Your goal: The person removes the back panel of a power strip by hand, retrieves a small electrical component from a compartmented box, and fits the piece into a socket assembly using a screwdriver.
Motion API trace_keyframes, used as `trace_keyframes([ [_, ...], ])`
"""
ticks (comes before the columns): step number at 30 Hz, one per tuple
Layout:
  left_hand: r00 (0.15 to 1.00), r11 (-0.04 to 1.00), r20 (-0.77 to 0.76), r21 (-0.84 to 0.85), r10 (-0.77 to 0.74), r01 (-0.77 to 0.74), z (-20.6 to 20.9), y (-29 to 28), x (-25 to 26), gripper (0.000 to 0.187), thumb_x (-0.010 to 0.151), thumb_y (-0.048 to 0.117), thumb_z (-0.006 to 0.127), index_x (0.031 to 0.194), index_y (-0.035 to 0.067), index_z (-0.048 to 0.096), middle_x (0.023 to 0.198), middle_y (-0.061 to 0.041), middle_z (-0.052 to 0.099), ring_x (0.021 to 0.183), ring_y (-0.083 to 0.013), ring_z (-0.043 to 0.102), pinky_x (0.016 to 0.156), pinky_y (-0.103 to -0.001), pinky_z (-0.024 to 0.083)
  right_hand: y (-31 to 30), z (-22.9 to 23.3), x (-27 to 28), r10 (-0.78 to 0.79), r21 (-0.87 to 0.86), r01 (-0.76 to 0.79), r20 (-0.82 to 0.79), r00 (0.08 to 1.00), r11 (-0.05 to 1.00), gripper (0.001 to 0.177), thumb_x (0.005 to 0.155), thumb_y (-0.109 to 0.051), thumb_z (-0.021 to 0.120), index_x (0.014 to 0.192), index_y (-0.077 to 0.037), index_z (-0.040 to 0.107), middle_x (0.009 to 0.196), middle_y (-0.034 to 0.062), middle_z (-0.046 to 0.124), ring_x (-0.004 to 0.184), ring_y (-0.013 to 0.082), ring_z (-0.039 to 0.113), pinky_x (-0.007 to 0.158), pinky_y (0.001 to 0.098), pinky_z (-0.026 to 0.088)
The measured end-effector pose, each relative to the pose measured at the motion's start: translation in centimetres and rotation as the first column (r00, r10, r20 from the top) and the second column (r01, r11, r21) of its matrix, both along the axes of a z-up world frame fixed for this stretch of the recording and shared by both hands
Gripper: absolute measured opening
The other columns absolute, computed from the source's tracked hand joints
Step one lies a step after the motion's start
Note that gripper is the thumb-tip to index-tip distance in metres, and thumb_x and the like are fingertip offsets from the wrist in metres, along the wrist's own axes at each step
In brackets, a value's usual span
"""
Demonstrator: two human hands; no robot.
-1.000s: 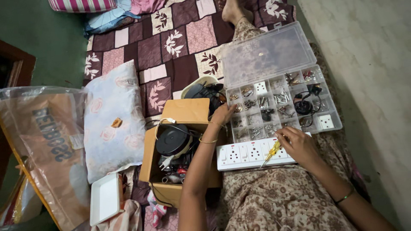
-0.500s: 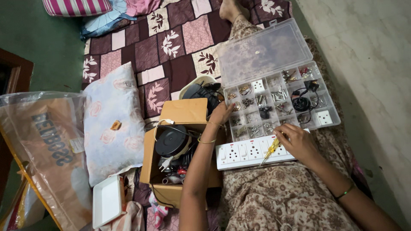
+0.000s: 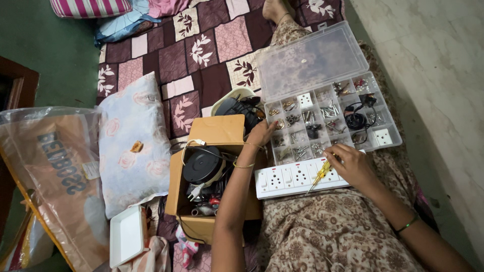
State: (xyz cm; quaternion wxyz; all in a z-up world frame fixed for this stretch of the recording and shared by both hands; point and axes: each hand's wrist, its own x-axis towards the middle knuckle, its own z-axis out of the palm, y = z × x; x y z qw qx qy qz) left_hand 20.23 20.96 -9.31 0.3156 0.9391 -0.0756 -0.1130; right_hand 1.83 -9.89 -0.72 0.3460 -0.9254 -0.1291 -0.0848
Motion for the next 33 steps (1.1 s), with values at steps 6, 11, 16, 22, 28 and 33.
trace_keyframes([
  [6, 1.0, 1.0, -0.018, 0.011, 0.003, -0.003, 0.1, 0.0, 0.0, 0.066, 0.099, 0.058, 0.047, 0.119, -0.002, 0.063, 0.11, -0.035, 0.068, 0.11, -0.0499, 0.063, 0.095, -0.052, 0.049, 0.1, 0.6, -0.3, -0.011, 0.015, 0.01, 0.036, 0.999, 1.0, 0.023, 0.097, -0.027, 0.064, 0.1, -0.006, 0.074, 0.085, 0.009, 0.072, 0.068, 0.0239, 0.071, 0.063, 0.037, 0.057],
  [11, 1.0, 1.0, -0.028, 0.014, -0.007, 0.008, -0.8, 0.2, 0.3, 0.069, 0.098, 0.061, 0.045, 0.118, -0.002, 0.064, 0.111, -0.034, 0.068, 0.109, -0.0496, 0.063, 0.095, -0.052, 0.049, 0.1, 1.2, -0.5, -0.012, 0.028, 0.01, 0.051, 0.999, 1.0, 0.022, 0.096, -0.026, 0.063, 0.1, -0.006, 0.074, 0.085, 0.0091, 0.071, 0.069, 0.0248, 0.07, 0.062, 0.0379, 0.056],
  [16, 1.0, 1.0, -0.005, 0.017, -0.02, 0.02, -1.0, 0.3, 0.4, 0.07, 0.099, 0.062, 0.045, 0.115, -0.004, 0.064, 0.111, -0.034, 0.068, 0.109, -0.0494, 0.064, 0.095, -0.052, 0.05, 0.3, 1.7, -0.6, -0.024, 0.013, 0.024, 0.005, 1.0, 1.0, 0.021, 0.097, -0.025, 0.063, 0.099, -0.008, 0.074, 0.083, 0.0079, 0.071, 0.067, 0.0241, 0.07, 0.061, 0.0379, 0.056],
  [22, 1.0, 1.0, -0.019, 0.015, -0.008, 0.008, -0.9, 0.2, 0.4, 0.07, 0.098, 0.062, 0.045, 0.116, -0.002, 0.065, 0.111, -0.034, 0.068, 0.109, -0.0492, 0.064, 0.096, -0.052, 0.05, 0.5, 2.0, -0.8, -0.014, 0.03, 0.012, 0.071, 0.997, 0.999, 0.02, 0.096, -0.025, 0.064, 0.099, -0.006, 0.073, 0.085, 0.0093, 0.071, 0.07, 0.0261, 0.07, 0.063, 0.038, 0.056],
  [28, 1.0, 1.0, -0.025, 0.013, -0.002, 0.002, -0.2, 0.1, 0.1, 0.07, 0.097, 0.063, 0.045, 0.119, -0.002, 0.063, 0.113, -0.033, 0.067, 0.11, -0.0493, 0.063, 0.096, -0.052, 0.049, 0.3, 1.2, -0.5, -0.018, -0.001, 0.018, 0.012, 1.0, 1.0, 0.023, 0.096, -0.027, 0.064, 0.1, -0.006, 0.073, 0.087, 0.0077, 0.073, 0.068, 0.023, 0.071, 0.061, 0.0365, 0.057],
  [33, 1.0, 1.0, -0.024, 0.026, -0.008, 0.009, 0.0, 0.1, 0.0, 0.071, 0.098, 0.063, 0.043, 0.118, -0.003, 0.063, 0.112, -0.034, 0.068, 0.111, -0.0489, 0.063, 0.096, -0.052, 0.049, 0.3, 1.0, -0.6, -0.004, -0.001, 0.004, 0.071, 0.997, 1.0, 0.023, 0.097, -0.026, 0.063, 0.1, -0.006, 0.074, 0.087, 0.0084, 0.073, 0.07, 0.0229, 0.071, 0.062, 0.0367, 0.057],
])
